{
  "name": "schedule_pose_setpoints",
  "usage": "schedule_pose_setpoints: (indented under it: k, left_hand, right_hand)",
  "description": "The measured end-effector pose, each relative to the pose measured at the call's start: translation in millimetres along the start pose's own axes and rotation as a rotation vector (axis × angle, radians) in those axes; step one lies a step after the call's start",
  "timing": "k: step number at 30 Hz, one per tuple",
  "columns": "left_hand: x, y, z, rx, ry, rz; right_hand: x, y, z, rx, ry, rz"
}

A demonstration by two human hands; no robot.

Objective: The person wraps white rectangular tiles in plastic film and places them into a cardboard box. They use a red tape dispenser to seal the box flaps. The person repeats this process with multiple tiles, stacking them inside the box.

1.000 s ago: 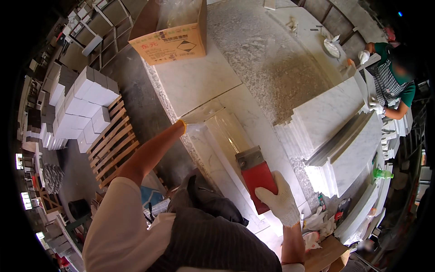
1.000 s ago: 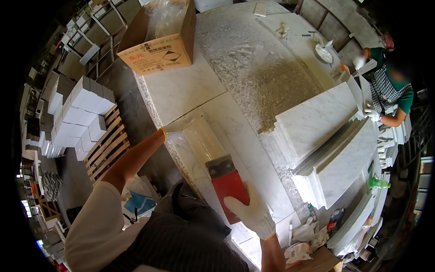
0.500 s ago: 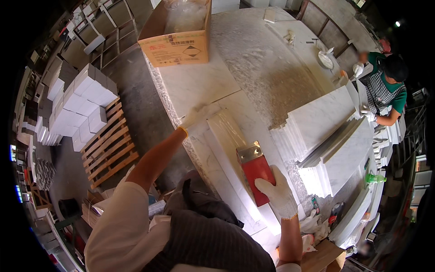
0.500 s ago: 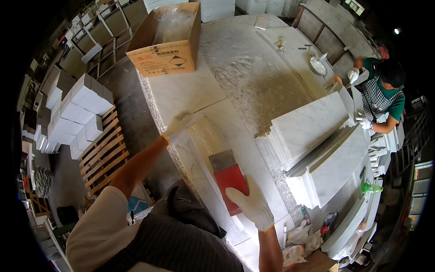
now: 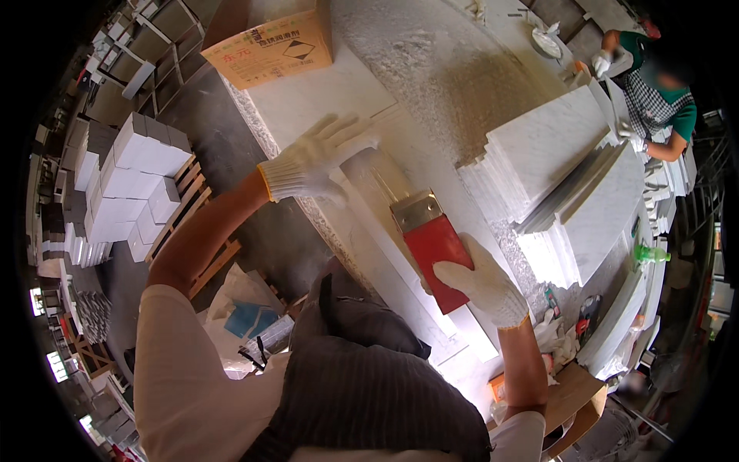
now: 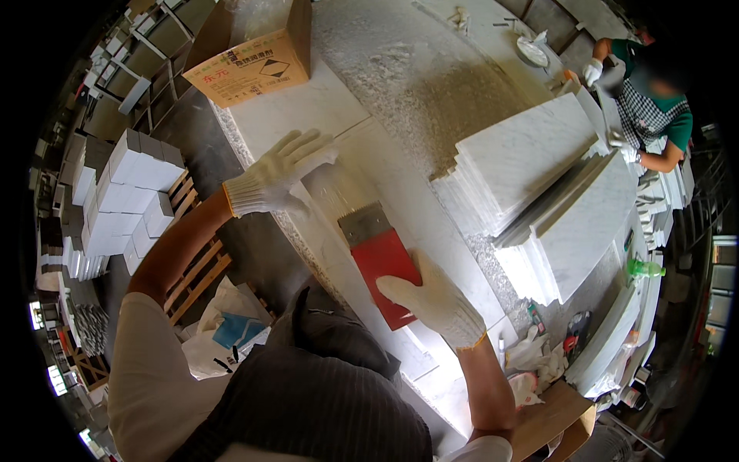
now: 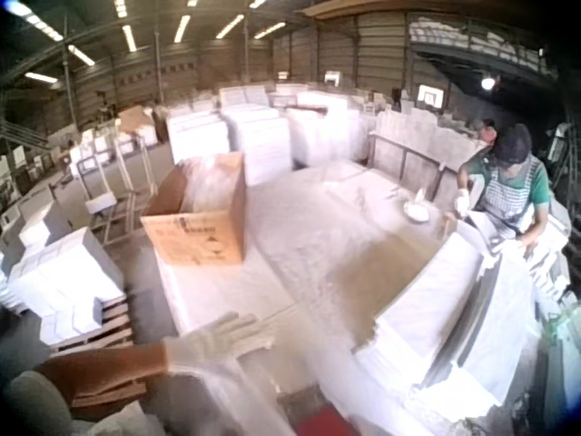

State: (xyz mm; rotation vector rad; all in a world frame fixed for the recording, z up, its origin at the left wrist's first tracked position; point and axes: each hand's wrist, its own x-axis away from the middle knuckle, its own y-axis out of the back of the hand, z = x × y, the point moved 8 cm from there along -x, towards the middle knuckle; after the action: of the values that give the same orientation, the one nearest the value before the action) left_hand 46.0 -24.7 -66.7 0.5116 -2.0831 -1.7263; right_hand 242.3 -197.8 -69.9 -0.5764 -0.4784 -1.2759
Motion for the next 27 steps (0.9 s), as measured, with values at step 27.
schedule_pose_setpoints:
  k: [27]
  left_hand:
    - [-59.4,-86.4,-317.1,-0.071,-0.720,0.136]
  right_hand:
    - [254.7,148.2,-205.5,0.422,-0.291,-0.262]
